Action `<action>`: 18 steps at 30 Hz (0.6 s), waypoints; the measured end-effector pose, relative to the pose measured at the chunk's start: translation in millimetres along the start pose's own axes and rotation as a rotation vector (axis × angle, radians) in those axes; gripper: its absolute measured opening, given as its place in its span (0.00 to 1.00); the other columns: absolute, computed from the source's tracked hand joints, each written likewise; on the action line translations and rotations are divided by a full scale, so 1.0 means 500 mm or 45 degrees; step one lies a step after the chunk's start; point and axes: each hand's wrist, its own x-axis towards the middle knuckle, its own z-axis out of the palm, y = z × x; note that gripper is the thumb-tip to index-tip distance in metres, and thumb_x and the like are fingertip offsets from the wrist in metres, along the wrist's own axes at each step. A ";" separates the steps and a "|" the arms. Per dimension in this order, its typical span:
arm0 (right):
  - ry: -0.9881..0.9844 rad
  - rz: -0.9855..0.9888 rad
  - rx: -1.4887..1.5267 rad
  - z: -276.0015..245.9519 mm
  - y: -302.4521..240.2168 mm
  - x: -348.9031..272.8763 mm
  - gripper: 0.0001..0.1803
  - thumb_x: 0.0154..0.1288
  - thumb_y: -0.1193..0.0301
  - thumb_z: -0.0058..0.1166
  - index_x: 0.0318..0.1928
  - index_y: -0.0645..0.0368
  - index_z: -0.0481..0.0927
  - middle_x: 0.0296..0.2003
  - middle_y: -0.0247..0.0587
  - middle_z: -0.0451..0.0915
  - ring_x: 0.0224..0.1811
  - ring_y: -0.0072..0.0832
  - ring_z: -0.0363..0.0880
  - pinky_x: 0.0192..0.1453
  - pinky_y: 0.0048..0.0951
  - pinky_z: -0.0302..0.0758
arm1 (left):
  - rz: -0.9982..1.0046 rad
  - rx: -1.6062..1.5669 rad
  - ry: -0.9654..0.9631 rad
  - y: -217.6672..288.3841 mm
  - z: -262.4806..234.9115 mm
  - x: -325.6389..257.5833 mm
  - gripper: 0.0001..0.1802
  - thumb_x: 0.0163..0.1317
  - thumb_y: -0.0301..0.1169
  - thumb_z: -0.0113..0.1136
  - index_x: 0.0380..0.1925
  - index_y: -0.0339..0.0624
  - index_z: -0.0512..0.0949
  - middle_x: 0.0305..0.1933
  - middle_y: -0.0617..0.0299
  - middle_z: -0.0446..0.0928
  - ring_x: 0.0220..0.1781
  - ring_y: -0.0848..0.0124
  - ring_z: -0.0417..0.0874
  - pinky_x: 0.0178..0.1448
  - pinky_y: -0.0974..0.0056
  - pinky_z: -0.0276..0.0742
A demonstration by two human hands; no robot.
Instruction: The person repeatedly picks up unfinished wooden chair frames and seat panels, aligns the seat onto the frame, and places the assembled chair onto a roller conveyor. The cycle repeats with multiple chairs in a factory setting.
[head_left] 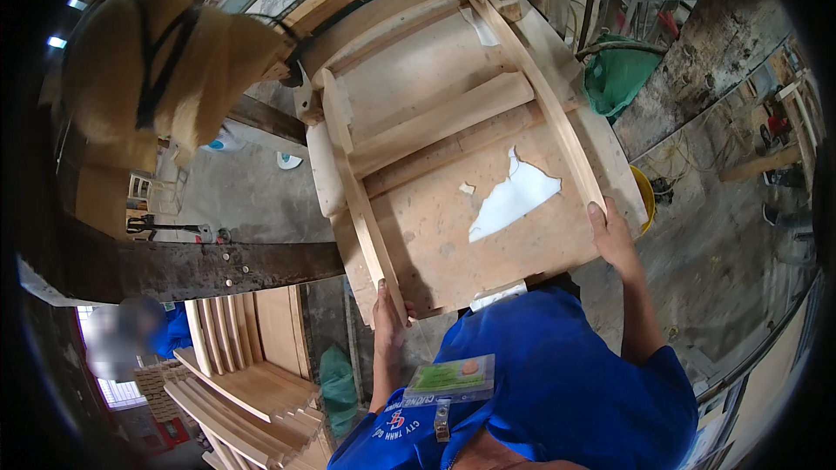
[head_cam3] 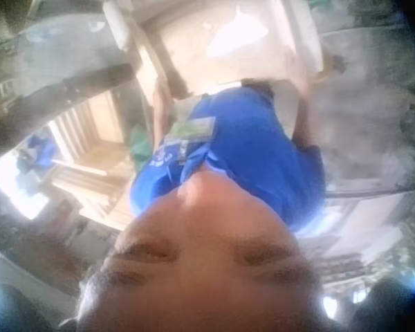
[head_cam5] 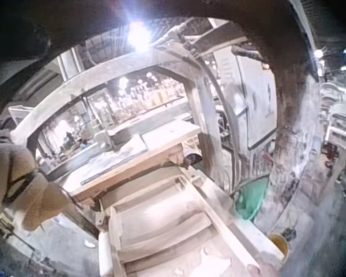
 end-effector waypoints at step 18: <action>-0.033 0.027 -0.012 -0.033 -0.057 -0.013 0.29 0.81 0.50 0.45 0.65 0.62 0.72 0.45 0.64 0.84 0.51 0.57 0.85 0.57 0.49 0.77 | -0.055 0.054 0.009 0.015 -0.004 -0.005 0.43 0.70 0.74 0.44 0.51 0.40 0.76 0.28 0.59 0.81 0.26 0.68 0.85 0.23 0.67 0.74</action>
